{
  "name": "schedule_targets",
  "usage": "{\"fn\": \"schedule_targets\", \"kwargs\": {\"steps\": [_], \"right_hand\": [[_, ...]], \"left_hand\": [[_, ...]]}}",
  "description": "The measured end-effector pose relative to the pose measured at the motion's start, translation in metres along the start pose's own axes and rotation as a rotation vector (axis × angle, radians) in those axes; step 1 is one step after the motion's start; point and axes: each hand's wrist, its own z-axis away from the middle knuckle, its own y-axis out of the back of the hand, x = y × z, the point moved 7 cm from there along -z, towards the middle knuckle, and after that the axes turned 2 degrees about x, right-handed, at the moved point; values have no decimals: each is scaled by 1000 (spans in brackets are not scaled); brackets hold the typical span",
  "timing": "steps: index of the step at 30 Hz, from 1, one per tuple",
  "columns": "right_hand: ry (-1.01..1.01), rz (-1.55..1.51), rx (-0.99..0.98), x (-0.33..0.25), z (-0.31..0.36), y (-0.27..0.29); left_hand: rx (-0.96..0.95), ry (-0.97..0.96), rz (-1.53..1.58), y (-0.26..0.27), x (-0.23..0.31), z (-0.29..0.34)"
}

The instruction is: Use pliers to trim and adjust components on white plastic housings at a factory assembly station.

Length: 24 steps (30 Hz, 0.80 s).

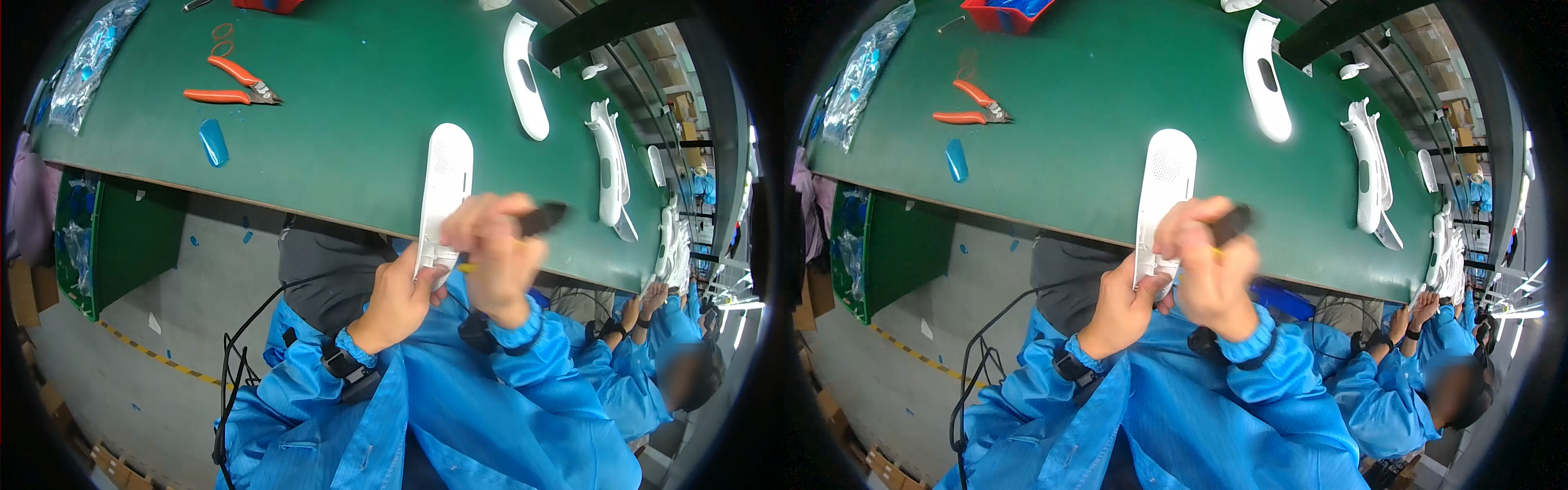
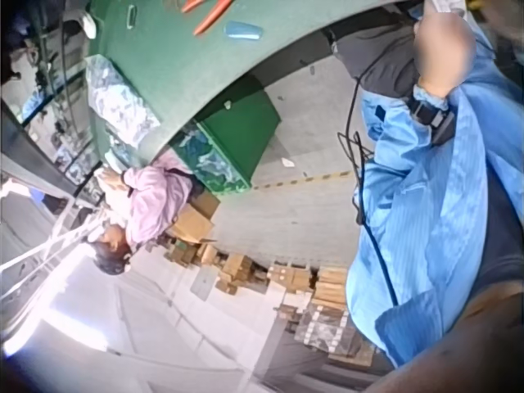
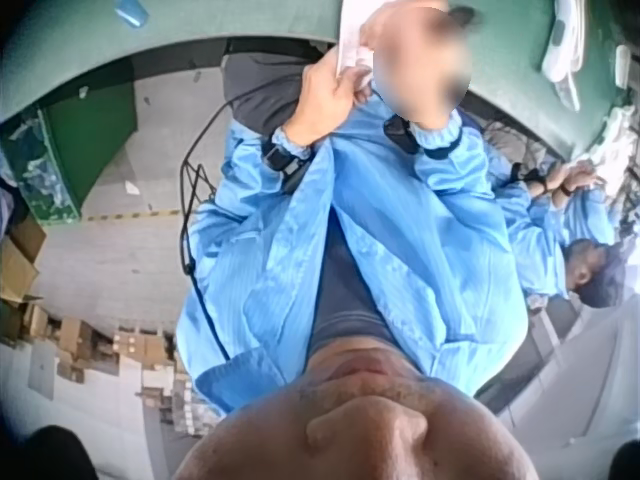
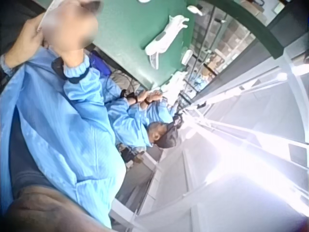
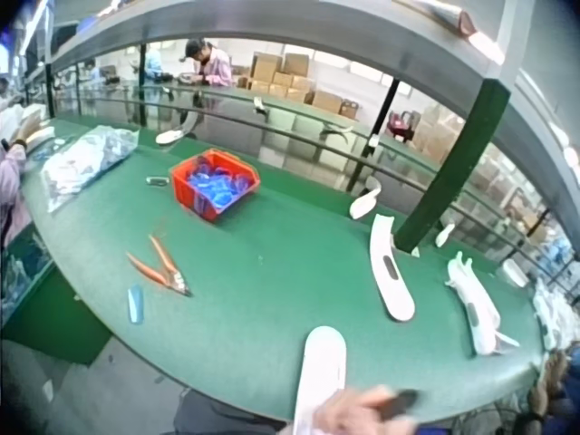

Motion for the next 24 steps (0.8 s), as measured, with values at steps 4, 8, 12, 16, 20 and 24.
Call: {"fn": "schedule_targets", "kwargs": {"steps": [4, 8, 12, 16, 20, 24], "right_hand": [[-63, 33, -3, 8, 3, 2], [21, 7, 13, -1, -3, 0], [-10, 23, -36, 9, 4, 1], [-22, -44, -22, 10, 1, -4], [-80, 1, 17, 10, 2, -1], [-95, -69, 108, 3, -7, 0]], "left_hand": [[7, -31, 7, 1, 5, -8], [-10, 5, 15, -1, 1, -2], [6, -14, -1, 0, 3, -6], [12, -41, -22, 2, 7, -7], [-25, -52, -14, 2, 6, -7], [-108, 75, 199, -4, -13, -1]]}}
